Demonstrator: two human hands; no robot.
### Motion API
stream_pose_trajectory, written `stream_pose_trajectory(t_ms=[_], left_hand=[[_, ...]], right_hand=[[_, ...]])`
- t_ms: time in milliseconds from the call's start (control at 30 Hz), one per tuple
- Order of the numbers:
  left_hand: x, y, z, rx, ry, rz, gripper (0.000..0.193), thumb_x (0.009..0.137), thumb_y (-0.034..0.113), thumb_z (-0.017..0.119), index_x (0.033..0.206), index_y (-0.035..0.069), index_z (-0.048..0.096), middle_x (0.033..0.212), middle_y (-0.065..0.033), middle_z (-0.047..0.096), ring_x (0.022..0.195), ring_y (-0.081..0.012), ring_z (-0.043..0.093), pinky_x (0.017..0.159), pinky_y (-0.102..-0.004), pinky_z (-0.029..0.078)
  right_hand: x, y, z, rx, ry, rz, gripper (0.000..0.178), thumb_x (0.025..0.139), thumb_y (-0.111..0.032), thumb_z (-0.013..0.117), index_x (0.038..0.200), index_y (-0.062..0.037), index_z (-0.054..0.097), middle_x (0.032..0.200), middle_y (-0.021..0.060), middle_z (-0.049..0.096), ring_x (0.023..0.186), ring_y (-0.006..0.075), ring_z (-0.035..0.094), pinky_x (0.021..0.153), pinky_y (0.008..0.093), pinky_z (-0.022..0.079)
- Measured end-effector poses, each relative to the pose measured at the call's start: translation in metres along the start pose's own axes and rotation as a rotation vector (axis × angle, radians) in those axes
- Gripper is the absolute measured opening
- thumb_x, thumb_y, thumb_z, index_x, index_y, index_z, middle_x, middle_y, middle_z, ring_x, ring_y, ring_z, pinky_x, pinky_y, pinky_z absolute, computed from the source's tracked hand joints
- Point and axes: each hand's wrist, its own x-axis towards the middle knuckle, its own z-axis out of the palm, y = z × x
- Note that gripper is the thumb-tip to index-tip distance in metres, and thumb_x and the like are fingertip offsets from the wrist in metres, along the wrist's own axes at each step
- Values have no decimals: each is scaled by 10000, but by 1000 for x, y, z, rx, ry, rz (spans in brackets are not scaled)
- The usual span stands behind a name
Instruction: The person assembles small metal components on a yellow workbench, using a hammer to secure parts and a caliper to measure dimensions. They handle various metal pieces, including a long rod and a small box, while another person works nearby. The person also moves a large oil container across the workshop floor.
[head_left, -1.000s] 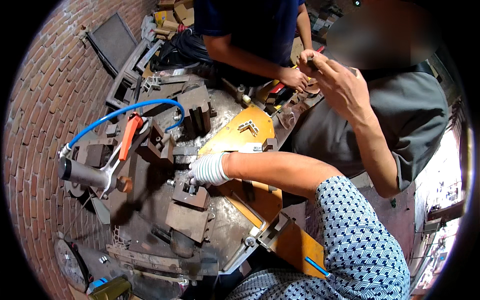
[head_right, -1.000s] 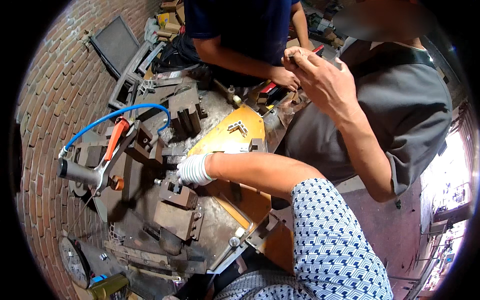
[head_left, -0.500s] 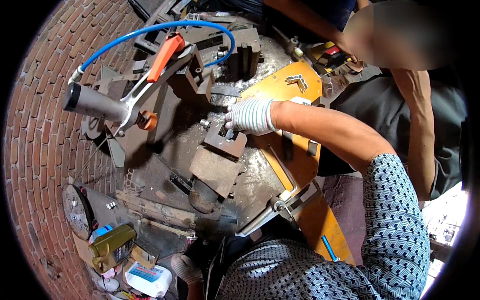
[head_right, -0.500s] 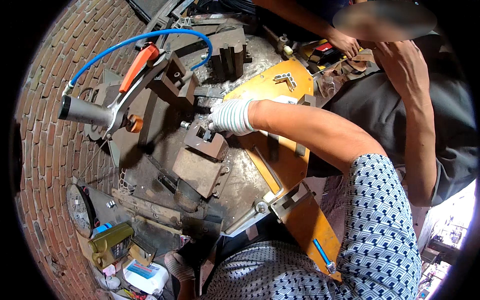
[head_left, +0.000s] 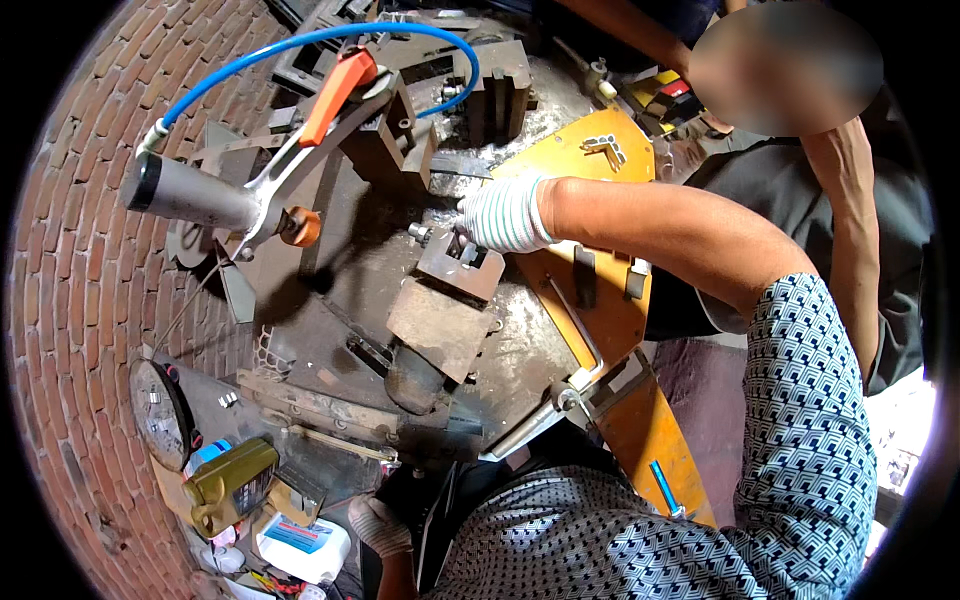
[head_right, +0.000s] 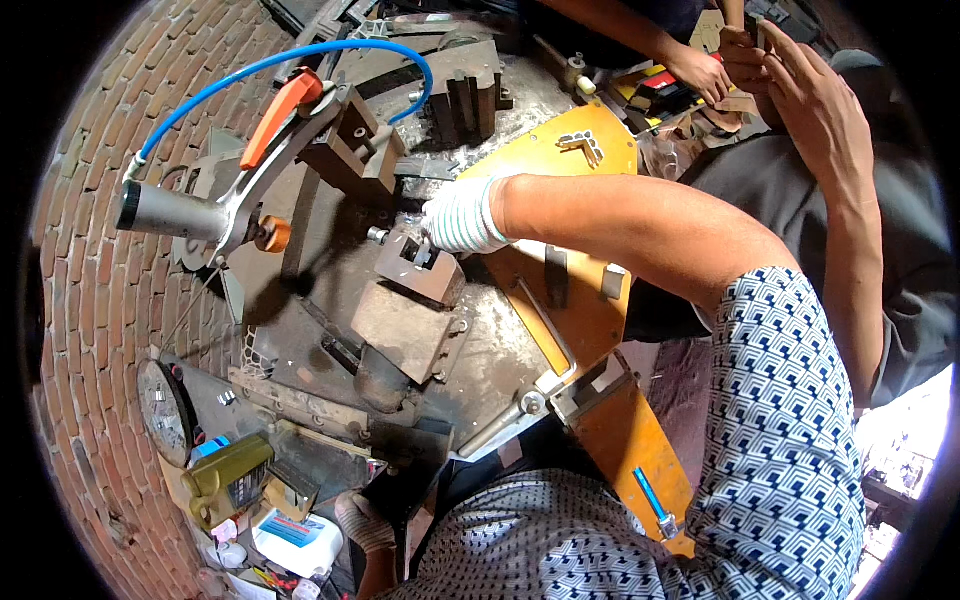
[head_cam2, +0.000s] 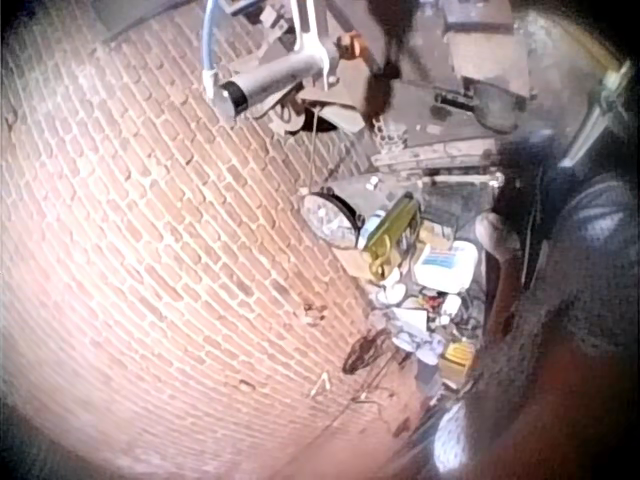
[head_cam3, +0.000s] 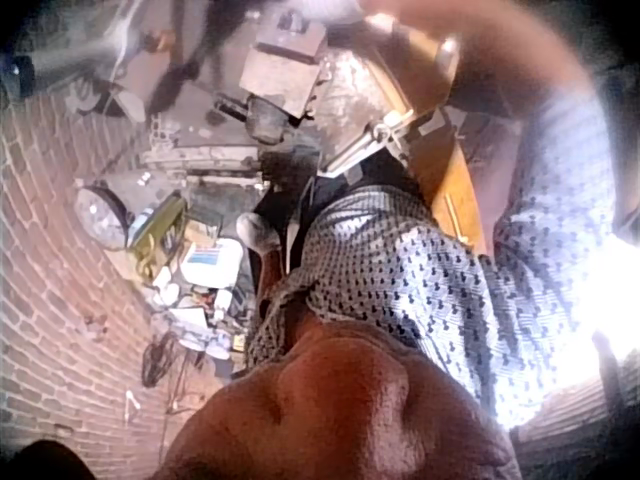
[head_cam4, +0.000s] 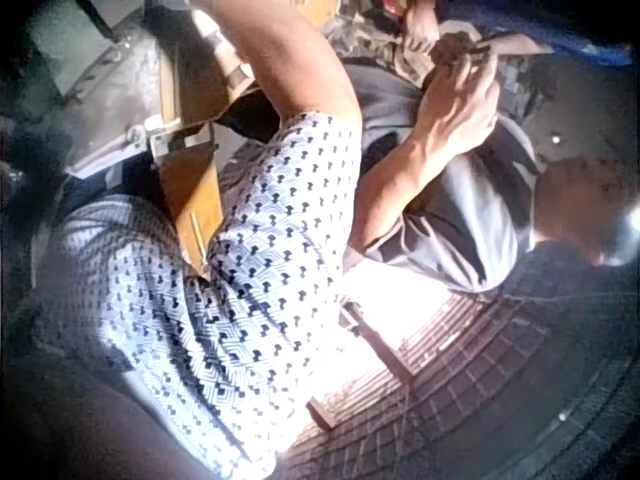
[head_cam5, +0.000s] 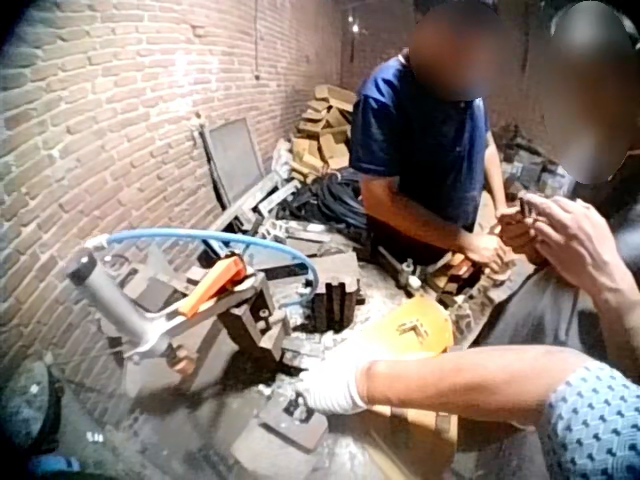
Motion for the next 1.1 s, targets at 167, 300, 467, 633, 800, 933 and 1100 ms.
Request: stream_pose_trajectory(t_ms=[167, 300, 467, 633, 800, 933, 1100], left_hand=[[6, 9, -5, -60, -57, -14, 346, 1019, 233, 420, 925, -32, 622, 917, -237, 603, 875, -442, 561, 780, -519, 437], [3, 14, -8, -45, -10, -62, 363, 1022, 274, 434, 887, -15, 607, 881, -225, 591, 851, -430, 551, 770, -495, 425], [-1, -2, -3, -75, -58, -60, 389, 1030, 294, 422, 868, -18, 589, 853, -220, 577, 822, -425, 539, 738, -485, 410], [9, 12, -8, -72, -108, -83, 383, 1022, 271, 430, 932, -28, 653, 924, -224, 641, 867, -441, 587, 791, -514, 453], [6, 7, -9, -85, -116, -81, 355, 1014, 259, 447, 947, -20, 656, 951, -229, 643, 897, -435, 592, 811, -514, 455], [3, 11, -8, -128, -1, -50, 306, 1005, 218, 464, 974, -19, 656, 984, -230, 642, 924, -429, 589, 822, -515, 452], [6, 11, -7, -118, -69, -63, 333, 1023, 251, 453, 926, -22, 617, 926, -215, 611, 872, -399, 572, 807, -466, 451]], right_hand=[[-9, 12, 15, -74, 232, -254, 216, 964, -188, 527, 939, -14, 653, 882, 178, 625, 847, 365, 629, 775, 447, 514], [-7, 1, 5, 139, 76, 32, 261, 997, -238, 498, 984, -29, 653, 918, 142, 629, 858, 338, 630, 807, 449, 513], [-2, 19, 42, 254, 122, -76, 168, 948, -182, 526, 994, -72, 644, 965, 127, 640, 941, 315, 640, 794, 434, 516], [-14, 6, 24, 85, 156, -12, 222, 875, -105, 563, 1069, -75, 667, 1062, 106, 637, 1027, 295, 627, 866, 396, 518], [-9, 6, 22, 118, 80, 10, 273, 889, -91, 547, 1140, -96, 654, 1108, 93, 635, 1106, 279, 596, 857, 379, 537], [-24, -4, 8, -40, 194, -69, 253, 905, -99, 535, 1129, -96, 653, 1101, 88, 648, 1064, 276, 618, 878, 387, 533], [-12, 11, 45, 34, 278, -62, 315, 871, -109, 552, 1170, -101, 652, 1176, 68, 635, 1079, 270, 600, 904, 389, 525]])
